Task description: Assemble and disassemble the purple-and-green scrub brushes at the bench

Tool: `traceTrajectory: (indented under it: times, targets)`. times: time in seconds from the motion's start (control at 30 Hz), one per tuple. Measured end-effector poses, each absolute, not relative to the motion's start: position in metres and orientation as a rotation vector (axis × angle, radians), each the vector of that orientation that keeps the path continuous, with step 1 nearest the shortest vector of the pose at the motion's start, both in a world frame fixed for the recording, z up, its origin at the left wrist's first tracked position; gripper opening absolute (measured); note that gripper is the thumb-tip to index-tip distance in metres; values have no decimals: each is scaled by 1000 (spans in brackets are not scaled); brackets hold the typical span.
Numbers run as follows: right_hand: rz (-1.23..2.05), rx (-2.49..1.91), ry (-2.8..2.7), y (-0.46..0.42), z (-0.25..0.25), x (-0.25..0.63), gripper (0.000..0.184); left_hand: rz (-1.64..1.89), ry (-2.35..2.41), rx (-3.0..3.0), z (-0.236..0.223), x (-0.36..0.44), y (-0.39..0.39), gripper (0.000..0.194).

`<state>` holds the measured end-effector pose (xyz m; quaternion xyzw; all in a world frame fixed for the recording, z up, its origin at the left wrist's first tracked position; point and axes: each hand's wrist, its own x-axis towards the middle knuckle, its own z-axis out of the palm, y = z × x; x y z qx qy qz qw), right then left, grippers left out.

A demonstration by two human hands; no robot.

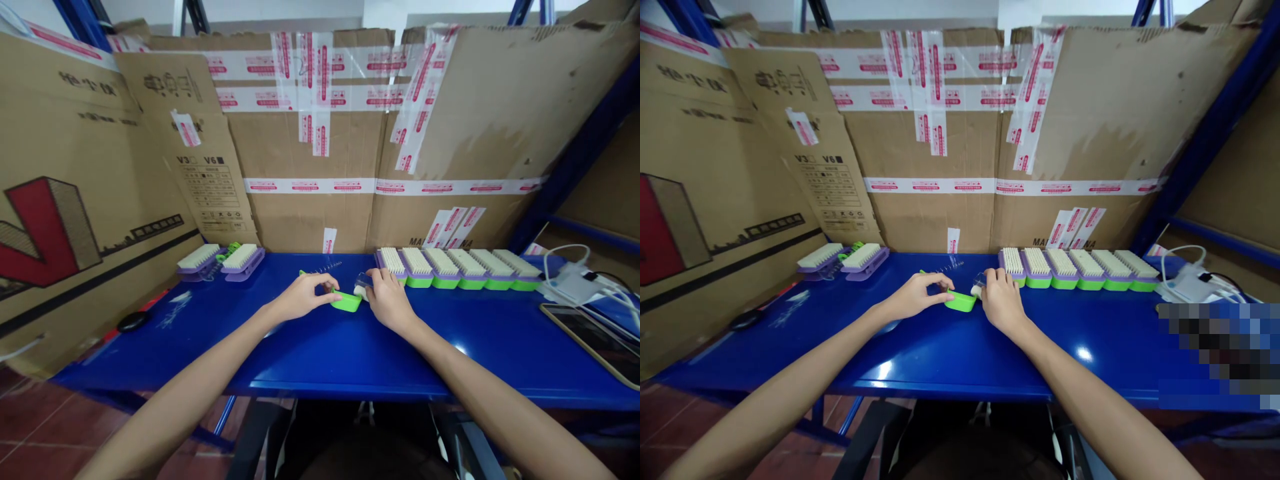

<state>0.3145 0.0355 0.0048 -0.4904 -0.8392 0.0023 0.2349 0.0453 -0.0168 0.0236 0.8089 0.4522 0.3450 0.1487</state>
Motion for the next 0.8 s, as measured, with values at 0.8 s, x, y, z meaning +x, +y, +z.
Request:
traceTrajectory:
  times: [0.8]
  targets:
    - [-41, -1110, -2144, 36, 12, 316, 32, 1040, 1303, 2551, 17, 30, -6, 27]
